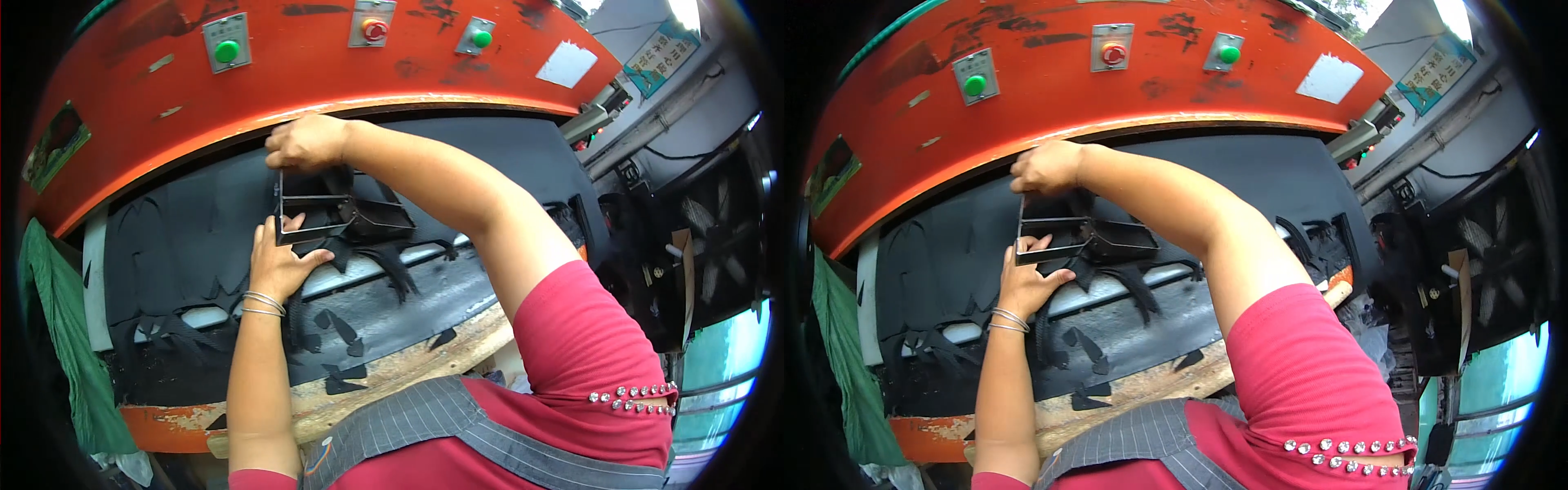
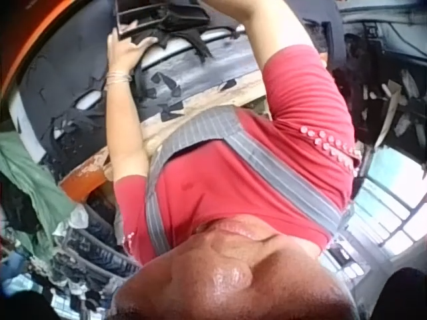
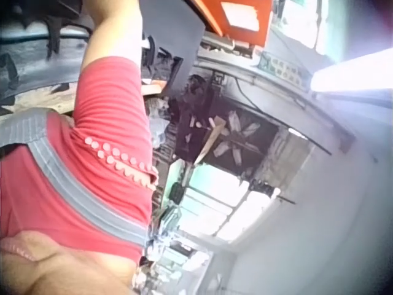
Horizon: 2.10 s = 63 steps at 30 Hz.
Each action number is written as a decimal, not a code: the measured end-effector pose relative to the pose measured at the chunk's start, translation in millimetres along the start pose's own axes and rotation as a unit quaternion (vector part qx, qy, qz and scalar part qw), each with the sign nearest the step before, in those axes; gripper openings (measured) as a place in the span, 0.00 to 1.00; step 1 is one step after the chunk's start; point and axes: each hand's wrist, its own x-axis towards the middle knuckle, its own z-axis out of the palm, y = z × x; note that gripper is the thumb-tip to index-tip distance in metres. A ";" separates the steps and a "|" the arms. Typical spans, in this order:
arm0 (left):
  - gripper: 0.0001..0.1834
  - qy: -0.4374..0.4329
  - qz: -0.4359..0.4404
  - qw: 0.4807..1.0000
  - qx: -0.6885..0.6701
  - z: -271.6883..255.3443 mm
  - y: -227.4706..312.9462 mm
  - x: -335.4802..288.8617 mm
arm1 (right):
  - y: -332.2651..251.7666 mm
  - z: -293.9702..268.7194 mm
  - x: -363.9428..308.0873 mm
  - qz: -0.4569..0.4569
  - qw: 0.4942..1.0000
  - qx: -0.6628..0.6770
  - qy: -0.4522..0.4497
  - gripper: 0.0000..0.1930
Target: Die cutting black fabric components for shoes using a hydraulic press and trimming with scissors.
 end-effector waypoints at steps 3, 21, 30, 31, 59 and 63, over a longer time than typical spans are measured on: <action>0.31 0.015 -0.029 0.999 0.009 5.6 19.6 8.5 | -8.3 -47.7 -26.5 -0.008 0.995 -0.044 0.084 0.07; 0.26 0.064 0.104 0.989 0.084 40.6 230.0 20.7 | -50.0 -204.0 -453.8 0.620 0.772 0.131 0.044 0.15; 0.25 0.073 -0.019 0.985 0.157 127.0 221.6 8.1 | -57.1 -95.8 -371.8 0.707 0.609 0.356 0.042 0.12; 0.26 0.078 -0.017 0.987 0.136 125.4 217.1 8.3 | -56.6 -91.6 -363.1 0.705 0.613 0.355 0.037 0.12; 0.27 0.013 -0.089 0.988 0.123 107.2 180.4 35.9 | -47.6 -58.3 -316.7 0.719 0.631 0.289 0.042 0.21; 0.27 -0.016 -0.110 0.985 0.133 107.4 191.2 36.4 | -46.8 -57.8 -324.1 0.711 0.662 0.238 0.013 0.27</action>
